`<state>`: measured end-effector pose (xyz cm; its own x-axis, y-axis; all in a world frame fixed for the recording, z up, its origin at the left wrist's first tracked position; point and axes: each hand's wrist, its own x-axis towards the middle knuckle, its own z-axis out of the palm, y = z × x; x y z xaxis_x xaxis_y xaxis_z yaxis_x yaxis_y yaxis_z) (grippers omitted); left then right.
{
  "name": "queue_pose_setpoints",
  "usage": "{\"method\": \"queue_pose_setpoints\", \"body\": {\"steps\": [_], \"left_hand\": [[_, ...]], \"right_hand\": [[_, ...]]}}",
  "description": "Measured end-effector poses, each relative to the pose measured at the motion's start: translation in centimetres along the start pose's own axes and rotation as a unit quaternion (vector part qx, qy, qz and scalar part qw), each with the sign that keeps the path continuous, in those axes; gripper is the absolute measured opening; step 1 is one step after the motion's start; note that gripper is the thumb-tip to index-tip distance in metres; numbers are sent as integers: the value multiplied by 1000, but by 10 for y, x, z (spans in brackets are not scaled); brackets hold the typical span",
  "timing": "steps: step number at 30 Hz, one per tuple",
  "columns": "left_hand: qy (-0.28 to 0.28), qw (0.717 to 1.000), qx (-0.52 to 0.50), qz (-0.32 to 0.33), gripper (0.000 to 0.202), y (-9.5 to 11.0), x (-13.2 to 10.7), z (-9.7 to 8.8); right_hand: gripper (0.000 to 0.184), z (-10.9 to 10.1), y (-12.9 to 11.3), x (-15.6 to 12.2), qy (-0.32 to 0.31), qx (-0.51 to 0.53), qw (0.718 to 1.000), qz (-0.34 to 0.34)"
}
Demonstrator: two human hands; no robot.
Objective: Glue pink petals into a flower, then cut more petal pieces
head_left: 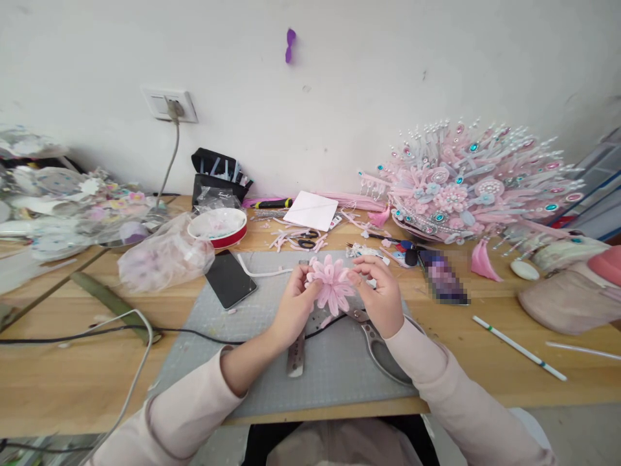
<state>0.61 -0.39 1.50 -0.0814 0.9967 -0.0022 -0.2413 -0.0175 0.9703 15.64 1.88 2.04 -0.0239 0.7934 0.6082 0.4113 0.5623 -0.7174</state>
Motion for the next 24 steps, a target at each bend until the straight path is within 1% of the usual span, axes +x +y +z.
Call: {"method": "queue_pose_setpoints", "body": {"steps": [7,13,24], "left_hand": [[-12,1000,15,-6,21,2,-2,2],[-17,1000,9,-2,21,2,-3,3],[-15,1000,5,-21,23,-1,-3,3]], "right_hand": [[8,5,2,-3,-21,15,1000,11],[8,6,2,-3,-16,17,1000,1],[9,9,4,-4,-25,19,999,-8]]}}
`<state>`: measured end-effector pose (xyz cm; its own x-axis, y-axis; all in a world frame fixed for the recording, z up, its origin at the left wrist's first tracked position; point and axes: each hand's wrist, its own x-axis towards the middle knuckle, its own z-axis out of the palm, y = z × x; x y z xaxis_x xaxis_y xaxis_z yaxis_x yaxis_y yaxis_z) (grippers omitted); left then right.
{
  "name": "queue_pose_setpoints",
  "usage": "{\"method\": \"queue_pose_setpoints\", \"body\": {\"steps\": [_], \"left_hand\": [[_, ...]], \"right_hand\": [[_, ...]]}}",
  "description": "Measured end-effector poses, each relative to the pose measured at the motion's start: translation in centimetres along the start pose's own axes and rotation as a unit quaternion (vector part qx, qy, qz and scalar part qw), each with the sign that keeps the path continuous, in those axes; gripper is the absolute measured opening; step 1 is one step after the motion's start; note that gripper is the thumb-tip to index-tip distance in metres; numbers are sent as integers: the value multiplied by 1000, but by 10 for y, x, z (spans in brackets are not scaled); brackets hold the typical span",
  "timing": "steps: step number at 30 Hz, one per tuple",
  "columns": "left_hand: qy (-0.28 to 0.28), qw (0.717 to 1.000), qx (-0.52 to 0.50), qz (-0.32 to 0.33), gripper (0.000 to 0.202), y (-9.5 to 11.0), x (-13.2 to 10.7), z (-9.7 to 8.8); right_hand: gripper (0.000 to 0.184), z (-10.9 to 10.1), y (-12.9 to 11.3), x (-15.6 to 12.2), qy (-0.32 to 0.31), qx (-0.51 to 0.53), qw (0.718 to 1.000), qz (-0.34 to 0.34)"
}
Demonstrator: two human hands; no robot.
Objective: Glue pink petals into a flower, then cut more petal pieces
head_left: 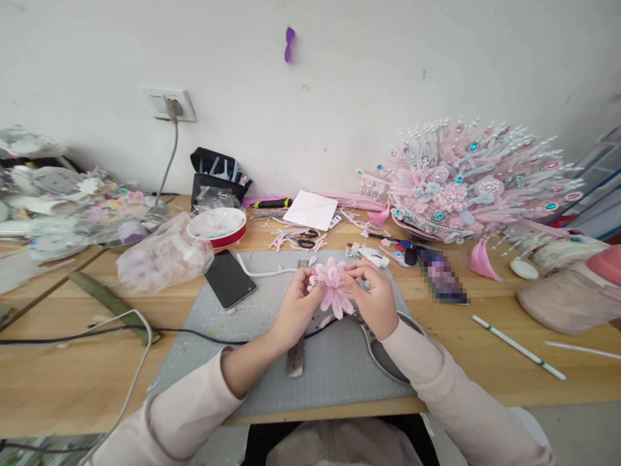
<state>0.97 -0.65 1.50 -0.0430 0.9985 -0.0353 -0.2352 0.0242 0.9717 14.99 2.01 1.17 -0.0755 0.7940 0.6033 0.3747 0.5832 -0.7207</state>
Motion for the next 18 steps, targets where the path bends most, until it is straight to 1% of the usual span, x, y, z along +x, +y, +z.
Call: {"method": "queue_pose_setpoints", "body": {"steps": [8,18], "left_hand": [[-4,1000,-5,-2,23,1,0,0],[-1,1000,-7,-3,22,-2,1,-1]], "right_hand": [[11,0,1,0,-5,-8,1000,-6],[11,1,1,0,-6,-12,1000,-7]]}}
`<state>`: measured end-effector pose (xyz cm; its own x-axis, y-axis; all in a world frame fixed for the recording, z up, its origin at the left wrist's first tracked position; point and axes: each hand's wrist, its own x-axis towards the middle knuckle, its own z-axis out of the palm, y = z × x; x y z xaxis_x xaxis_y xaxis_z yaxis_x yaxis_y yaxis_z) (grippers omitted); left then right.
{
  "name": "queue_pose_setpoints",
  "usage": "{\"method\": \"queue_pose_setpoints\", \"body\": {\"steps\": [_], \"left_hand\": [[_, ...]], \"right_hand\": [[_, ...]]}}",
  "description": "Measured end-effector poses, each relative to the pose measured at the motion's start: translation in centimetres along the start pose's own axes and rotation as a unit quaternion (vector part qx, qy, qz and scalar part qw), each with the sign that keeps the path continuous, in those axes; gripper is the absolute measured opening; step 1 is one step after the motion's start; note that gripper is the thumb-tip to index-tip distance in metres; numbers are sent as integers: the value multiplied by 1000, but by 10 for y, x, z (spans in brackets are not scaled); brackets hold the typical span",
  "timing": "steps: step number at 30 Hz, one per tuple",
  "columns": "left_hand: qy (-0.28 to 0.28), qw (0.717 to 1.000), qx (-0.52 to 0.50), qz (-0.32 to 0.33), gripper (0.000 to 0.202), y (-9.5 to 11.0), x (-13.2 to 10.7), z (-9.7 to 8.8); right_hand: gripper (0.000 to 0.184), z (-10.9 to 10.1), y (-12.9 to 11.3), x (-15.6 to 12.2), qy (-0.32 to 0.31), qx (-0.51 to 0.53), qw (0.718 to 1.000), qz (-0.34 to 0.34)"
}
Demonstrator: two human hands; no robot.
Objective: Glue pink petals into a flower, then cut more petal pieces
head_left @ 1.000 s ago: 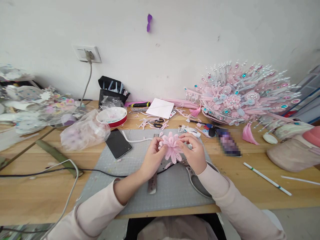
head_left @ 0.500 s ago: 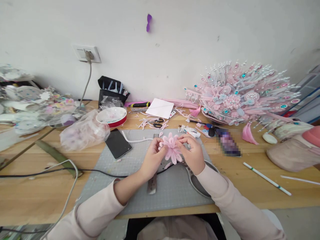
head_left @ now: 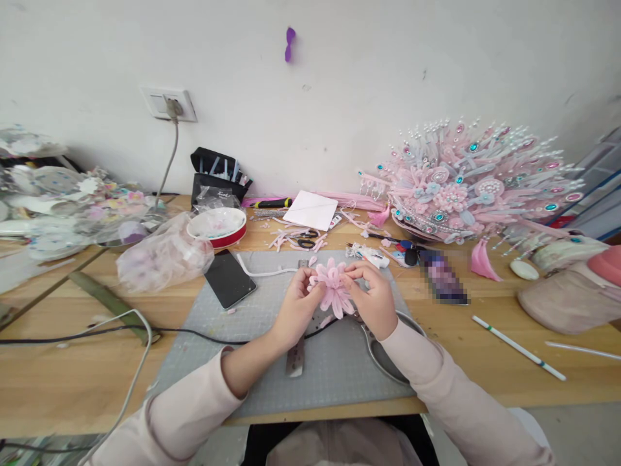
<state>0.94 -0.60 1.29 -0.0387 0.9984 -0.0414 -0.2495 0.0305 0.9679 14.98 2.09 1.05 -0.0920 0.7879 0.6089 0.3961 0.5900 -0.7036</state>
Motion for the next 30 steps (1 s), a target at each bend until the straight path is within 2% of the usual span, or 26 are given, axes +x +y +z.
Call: {"method": "queue_pose_setpoints", "body": {"steps": [20,30], "left_hand": [[0,1000,-14,-1,26,-7,2,-2],[-5,1000,-9,9,24,-1,-1,0]], "right_hand": [[12,-1,0,-1,3,9,1000,7],[11,1,-1,-1,7,8,1000,21]]}}
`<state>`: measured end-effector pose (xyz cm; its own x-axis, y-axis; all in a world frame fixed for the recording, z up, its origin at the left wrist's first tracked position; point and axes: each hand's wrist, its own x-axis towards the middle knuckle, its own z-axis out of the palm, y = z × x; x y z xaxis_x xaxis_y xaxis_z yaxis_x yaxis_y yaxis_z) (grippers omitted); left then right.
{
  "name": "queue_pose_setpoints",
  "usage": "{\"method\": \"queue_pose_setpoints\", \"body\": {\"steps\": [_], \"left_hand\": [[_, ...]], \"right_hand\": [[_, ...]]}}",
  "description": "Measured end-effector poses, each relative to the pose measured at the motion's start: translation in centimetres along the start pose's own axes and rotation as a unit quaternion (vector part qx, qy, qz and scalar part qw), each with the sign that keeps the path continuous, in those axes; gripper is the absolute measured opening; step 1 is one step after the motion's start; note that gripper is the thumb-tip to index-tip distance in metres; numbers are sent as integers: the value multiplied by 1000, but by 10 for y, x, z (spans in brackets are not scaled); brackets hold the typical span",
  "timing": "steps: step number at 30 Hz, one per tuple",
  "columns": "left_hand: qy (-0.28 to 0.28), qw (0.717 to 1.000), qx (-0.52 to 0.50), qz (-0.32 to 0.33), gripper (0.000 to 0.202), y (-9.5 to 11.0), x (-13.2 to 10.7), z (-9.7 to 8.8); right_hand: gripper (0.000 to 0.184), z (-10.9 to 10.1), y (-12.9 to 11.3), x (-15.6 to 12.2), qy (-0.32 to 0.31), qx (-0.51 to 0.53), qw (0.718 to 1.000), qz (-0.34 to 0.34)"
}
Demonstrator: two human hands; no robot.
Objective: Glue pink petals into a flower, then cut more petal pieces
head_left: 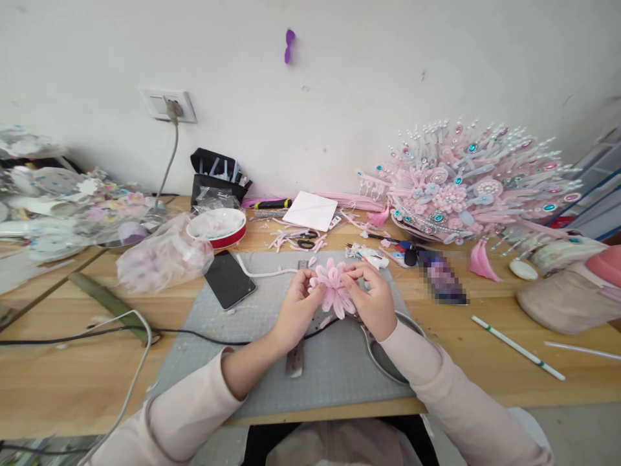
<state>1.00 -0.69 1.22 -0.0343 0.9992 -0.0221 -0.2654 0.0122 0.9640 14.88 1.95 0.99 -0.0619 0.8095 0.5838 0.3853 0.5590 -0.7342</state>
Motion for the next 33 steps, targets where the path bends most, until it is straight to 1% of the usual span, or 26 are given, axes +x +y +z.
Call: {"method": "queue_pose_setpoints", "body": {"steps": [3,5,8,12,16,18,20,22,24,26,29,33], "left_hand": [[0,1000,-4,-3,24,0,0,0],[2,1000,-11,-6,23,-1,2,-1],[4,999,-32,-6,24,-5,5,-3],[6,998,-55,-6,25,-9,7,-6],[9,997,-70,2,26,-11,8,-6],[20,997,-75,11,25,-12,9,-6],[33,996,-76,21,25,-12,10,-6],[36,996,-76,27,25,-13,11,-6],[31,996,-74,24,25,-11,9,-5],[24,998,-63,13,26,-9,7,-2],[15,999,-34,-3,33,-3,3,3],[-15,1000,11,-21,34,2,3,2]], "right_hand": [[9,-1,-1,0,-13,11,1000,11],[6,-2,-2,0,-10,23,999,28],[18,-3,-1,0,9,48,997,56],[17,-2,2,0,11,67,995,79],[22,0,3,0,8,99,987,127],[23,1,3,0,7,105,984,142],[25,1,3,0,-3,99,985,143],[29,2,4,0,-25,89,985,145],[29,2,6,0,-54,84,983,152],[26,2,6,0,-68,84,981,162],[23,0,6,3,-63,81,979,176],[22,-5,6,8,-62,59,978,191]]}}
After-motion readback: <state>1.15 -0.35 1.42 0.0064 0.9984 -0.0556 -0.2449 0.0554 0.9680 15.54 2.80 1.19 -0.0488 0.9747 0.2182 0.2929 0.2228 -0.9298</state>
